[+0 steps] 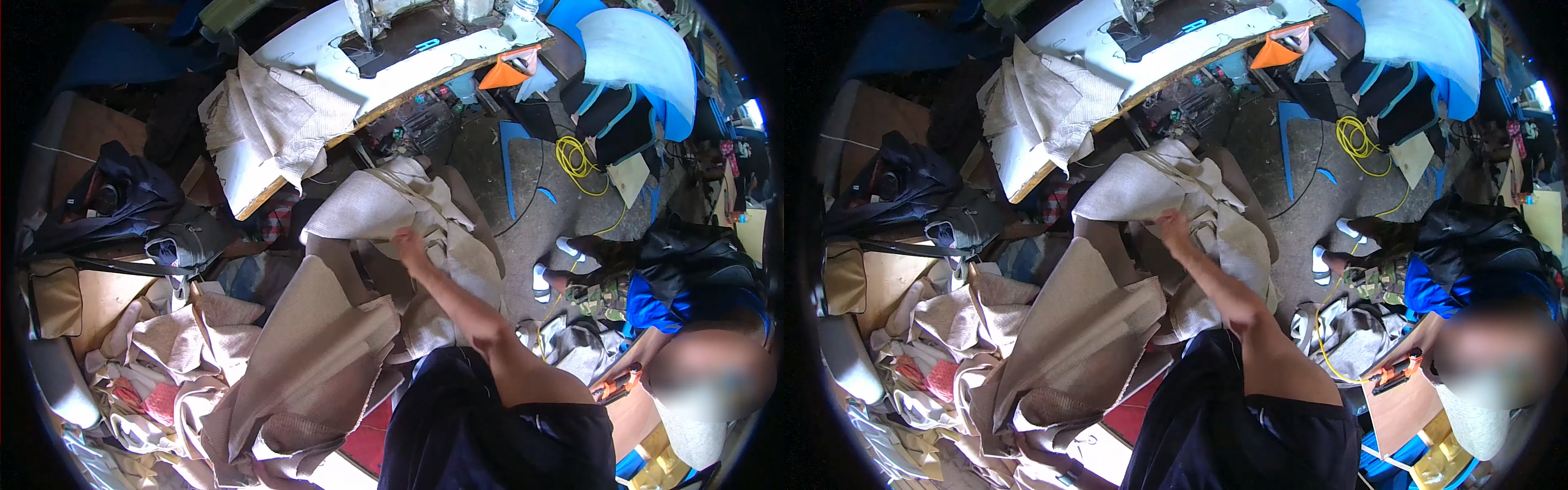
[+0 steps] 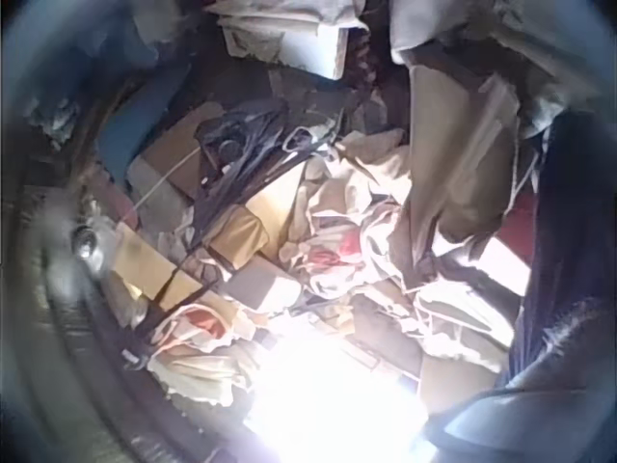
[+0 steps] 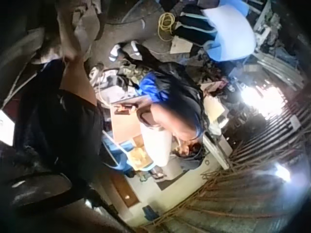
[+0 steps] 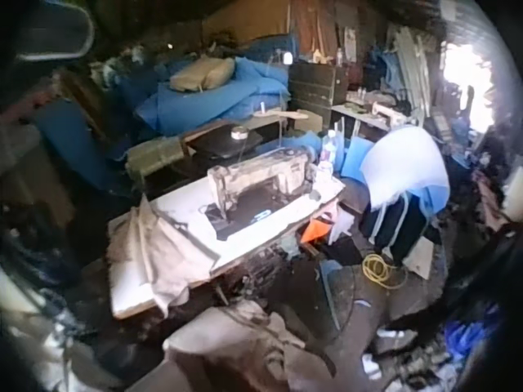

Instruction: The recorder uses scissors to cut a specific shape out of a large piece of beige fabric for upholstery.

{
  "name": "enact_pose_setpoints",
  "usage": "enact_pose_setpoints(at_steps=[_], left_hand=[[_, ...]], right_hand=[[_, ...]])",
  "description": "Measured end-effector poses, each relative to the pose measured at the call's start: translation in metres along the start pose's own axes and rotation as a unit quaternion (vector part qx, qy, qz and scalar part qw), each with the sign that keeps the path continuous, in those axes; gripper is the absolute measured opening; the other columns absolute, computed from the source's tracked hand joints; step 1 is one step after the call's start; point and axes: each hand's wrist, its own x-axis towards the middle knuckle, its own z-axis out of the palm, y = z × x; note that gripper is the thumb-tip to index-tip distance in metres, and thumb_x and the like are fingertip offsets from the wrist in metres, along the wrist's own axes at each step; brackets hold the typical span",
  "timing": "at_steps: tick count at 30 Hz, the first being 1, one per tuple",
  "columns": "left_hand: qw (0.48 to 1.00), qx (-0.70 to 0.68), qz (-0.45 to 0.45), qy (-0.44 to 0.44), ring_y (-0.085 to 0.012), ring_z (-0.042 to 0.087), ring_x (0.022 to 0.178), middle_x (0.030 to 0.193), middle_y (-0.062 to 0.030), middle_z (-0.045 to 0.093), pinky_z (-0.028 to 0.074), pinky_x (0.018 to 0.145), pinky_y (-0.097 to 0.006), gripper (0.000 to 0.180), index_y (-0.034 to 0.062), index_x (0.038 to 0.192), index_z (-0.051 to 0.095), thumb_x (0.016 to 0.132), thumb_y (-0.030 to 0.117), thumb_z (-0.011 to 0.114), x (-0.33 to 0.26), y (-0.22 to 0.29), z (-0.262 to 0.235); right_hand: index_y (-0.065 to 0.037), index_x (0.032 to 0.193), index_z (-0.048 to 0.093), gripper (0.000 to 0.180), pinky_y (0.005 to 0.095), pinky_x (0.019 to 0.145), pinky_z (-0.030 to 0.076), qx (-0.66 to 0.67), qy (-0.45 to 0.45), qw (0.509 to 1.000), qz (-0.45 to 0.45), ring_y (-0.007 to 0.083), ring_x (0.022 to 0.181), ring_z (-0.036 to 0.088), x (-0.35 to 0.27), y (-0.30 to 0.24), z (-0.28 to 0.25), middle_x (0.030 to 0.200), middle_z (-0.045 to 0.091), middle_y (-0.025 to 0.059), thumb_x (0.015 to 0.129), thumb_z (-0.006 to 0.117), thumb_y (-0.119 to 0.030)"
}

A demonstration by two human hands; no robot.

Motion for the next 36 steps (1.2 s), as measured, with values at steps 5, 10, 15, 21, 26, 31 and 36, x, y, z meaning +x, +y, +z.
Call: enact_pose_setpoints(at_steps=[5,10,15,21,26,31,36], left_hand=[[0.964,0.226,0.141,0.023,-0.0312,0.050,0.126,0.135,-0.0187,0.054,0.033,0.112,-0.045,0.050,-0.0036,0.129,0.057,0.097,0.031,0.043,0.003,-0.010,-0.055],[0.989,0.120,0.052,0.066,-0.0280,0.053,0.118,0.130,-0.0158,0.056,0.037,0.106,-0.043,0.046,-0.0017,0.127,0.058,0.099,0.031,0.043,0.009,0.012,-0.065],[0.994,-0.039,-0.007,0.106,-0.0281,0.054,0.117,0.130,-0.0162,0.055,0.041,0.104,-0.042,0.043,0.0017,0.128,0.056,0.096,0.030,0.050,0.010,0.028,-0.078],[0.960,0.201,0.189,0.033,-0.0332,0.049,0.126,0.138,-0.0193,0.052,0.034,0.111,-0.046,0.046,-0.0024,0.130,0.057,0.099,0.030,0.045,0.021,0.001,-0.053],[0.999,-0.016,-0.019,0.032,-0.0302,0.050,0.126,0.137,-0.0191,0.053,0.034,0.111,-0.043,0.049,-0.0024,0.129,0.059,0.098,0.032,0.044,0.006,0.051,0.035],[0.994,0.026,-0.109,0.013,-0.0288,0.050,0.124,0.136,-0.0189,0.052,0.035,0.109,-0.042,0.054,-0.0052,0.131,0.055,0.096,0.035,0.054,-0.031,0.100,0.109],[0.997,0.001,-0.053,-0.052,-0.0291,0.049,0.124,0.138,-0.0193,0.050,0.036,0.109,-0.042,0.056,-0.0068,0.132,0.053,0.096,0.037,0.054,-0.050,0.100,0.129]], right_hand=[[-0.003,0.091,0.066,0.035,0.0425,0.070,0.053,-0.363,-0.052,0.929,-0.044,0.0250,0.079,0.066,0.050,0.063,0.014,0.084,0.069,0.0115,0.081,0.074,-0.035],[-0.010,0.107,0.063,0.046,0.0484,0.078,0.051,0.306,-0.058,0.857,0.410,0.0272,0.087,0.065,0.049,0.084,0.075,0.096,0.068,0.0086,0.079,0.077,-0.043],[-0.013,0.109,0.062,0.038,0.0432,0.079,0.053,0.495,0.014,0.838,0.230,0.0231,0.085,0.064,0.032,0.066,0.099,0.097,0.067,0.0086,0.083,0.075,-0.038],[0.001,0.116,0.061,0.036,0.0348,0.079,0.053,0.246,0.039,0.968,-0.033,0.0171,0.095,0.062,-0.029,-0.024,0.112,0.115,0.065,0.0079,0.089,0.073,-0.020],[-0.004,0.113,0.065,0.034,0.0418,0.098,0.047,-0.004,-0.087,0.941,-0.327,0.0297,0.107,0.064,-0.109,-0.112,0.139,0.115,0.066,0.0139,0.082,0.074,-0.013],[0.003,0.125,0.057,0.047,0.0513,0.110,0.036,-0.073,-0.385,0.726,-0.565,0.0374,0.124,0.051,-0.235,-0.165,0.130,0.129,0.055,0.0234,0.086,0.058,-0.021],[-0.001,0.113,0.058,0.039,0.0517,0.095,0.041,-0.058,-0.462,0.733,-0.496,0.0334,0.115,0.053,-0.289,-0.132,0.117,0.115,0.056,0.0214,0.080,0.060,-0.022]])
